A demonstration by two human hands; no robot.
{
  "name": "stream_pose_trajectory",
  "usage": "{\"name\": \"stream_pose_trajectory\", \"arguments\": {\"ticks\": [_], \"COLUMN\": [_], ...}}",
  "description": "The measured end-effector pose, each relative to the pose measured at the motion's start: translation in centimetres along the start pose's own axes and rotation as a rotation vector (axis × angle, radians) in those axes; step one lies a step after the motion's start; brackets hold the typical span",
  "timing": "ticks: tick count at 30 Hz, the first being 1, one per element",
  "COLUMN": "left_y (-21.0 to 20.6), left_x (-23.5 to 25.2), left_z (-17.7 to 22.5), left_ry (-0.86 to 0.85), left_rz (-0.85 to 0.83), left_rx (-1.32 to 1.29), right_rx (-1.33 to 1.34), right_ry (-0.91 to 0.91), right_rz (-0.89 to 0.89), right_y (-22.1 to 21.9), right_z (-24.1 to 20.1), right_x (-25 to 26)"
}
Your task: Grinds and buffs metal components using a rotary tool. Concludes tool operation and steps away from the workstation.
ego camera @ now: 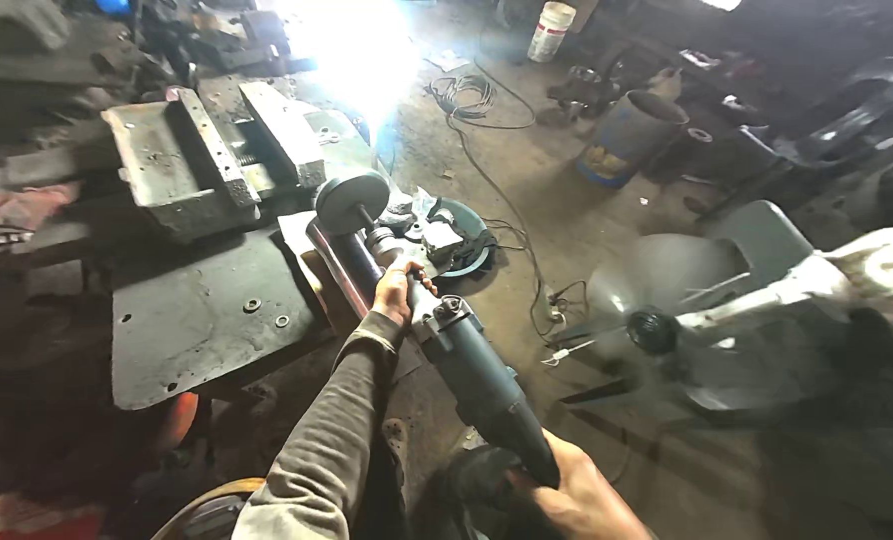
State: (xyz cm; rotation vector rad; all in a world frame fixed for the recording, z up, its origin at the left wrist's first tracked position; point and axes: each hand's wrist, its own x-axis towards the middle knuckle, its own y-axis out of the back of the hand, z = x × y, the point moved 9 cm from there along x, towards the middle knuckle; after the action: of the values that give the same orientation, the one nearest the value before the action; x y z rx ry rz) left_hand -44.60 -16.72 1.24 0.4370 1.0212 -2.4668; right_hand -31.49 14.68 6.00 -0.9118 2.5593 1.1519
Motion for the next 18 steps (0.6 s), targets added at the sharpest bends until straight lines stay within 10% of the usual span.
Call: {"name": "stream_pose_trajectory", "arguments": {"ticks": [18], "left_y": [0.0], "left_x": [0.6], "left_z": [-0.3], "left_ry": [0.01], "left_rz": [0.004], "left_rx": [0.023], "right_rx": [0.042], "right_ry": [-0.001], "right_rz": [-0.022], "right_y": [0.5], "right_z": [-0.2], "right_x": [-0.3]}}
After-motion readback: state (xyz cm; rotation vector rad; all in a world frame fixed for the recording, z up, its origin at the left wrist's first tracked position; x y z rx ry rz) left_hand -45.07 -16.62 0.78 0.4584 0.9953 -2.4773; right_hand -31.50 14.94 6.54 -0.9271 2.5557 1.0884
